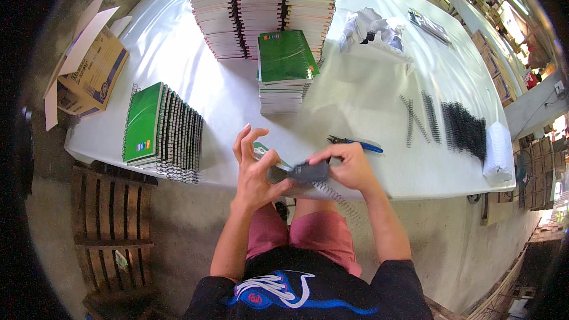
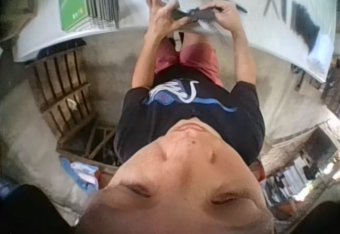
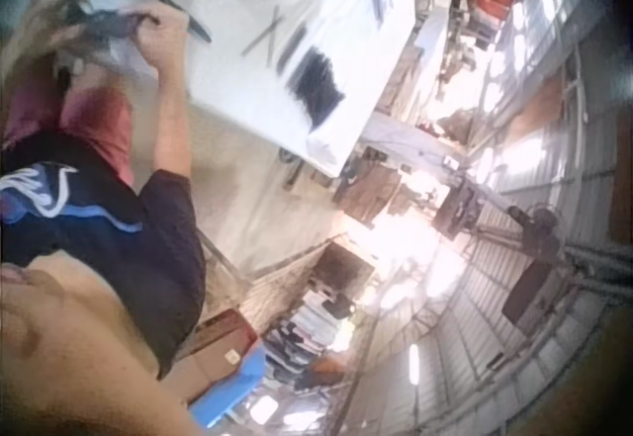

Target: The person assembles spiral-bound notebooks by inserting plastic coils into the punched edges of paper stacks and then cutting and crimping the ends of the coils using a hand tool.

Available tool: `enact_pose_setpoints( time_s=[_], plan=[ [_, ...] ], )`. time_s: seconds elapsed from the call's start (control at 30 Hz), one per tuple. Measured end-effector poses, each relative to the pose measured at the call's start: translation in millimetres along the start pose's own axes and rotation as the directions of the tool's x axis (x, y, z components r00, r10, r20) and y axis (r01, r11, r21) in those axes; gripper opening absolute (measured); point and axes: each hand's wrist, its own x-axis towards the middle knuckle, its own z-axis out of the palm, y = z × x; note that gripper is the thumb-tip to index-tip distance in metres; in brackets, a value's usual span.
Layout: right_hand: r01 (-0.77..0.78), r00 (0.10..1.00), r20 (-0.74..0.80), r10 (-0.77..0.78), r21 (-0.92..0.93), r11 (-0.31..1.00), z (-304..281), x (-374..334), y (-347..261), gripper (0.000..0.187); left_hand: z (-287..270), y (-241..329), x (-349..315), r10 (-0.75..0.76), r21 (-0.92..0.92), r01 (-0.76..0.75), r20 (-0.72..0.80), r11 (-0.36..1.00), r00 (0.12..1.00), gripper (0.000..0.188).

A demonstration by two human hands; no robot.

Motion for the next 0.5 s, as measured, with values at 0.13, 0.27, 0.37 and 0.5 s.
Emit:
enact_pose_setpoints(
  time_s=[0.13, 0.27, 0.37, 0.5],
  plan=[
    [0.181, 0.980, 0.041, -0.194, 0.210, 0.961, 2.4, 5.4, -6.2, 0.016, 5.8, -0.7, 3.9, 0.019, -0.029, -0.020, -0.034, 0.999, 0.999, 0.045],
    [-0.216, 0.972, -0.171, 0.160, -0.395, 0.893, -11.4, 27.7, -8.5, 0.019, 12.8, -7.0, 16.8, 0.063, -0.047, -0.065, -0.033, 0.997, 0.997, 0.050],
    [0.070, 0.996, 0.048, -0.073, 0.066, 0.995, -3.0, 15.7, -15.3, 0.024, 16.3, -7.3, 22.6, 0.039, -0.090, -0.044, -0.052, 0.995, 0.998, 0.052],
    [-0.076, 0.990, -0.141, 0.005, -0.500, 0.863, -7.5, 26.0, -19.0, 0.022, 20.2, -10.1, 28.6, -0.013, -0.150, 0.001, -0.081, 0.989, 0.997, 0.054]
  ],
)
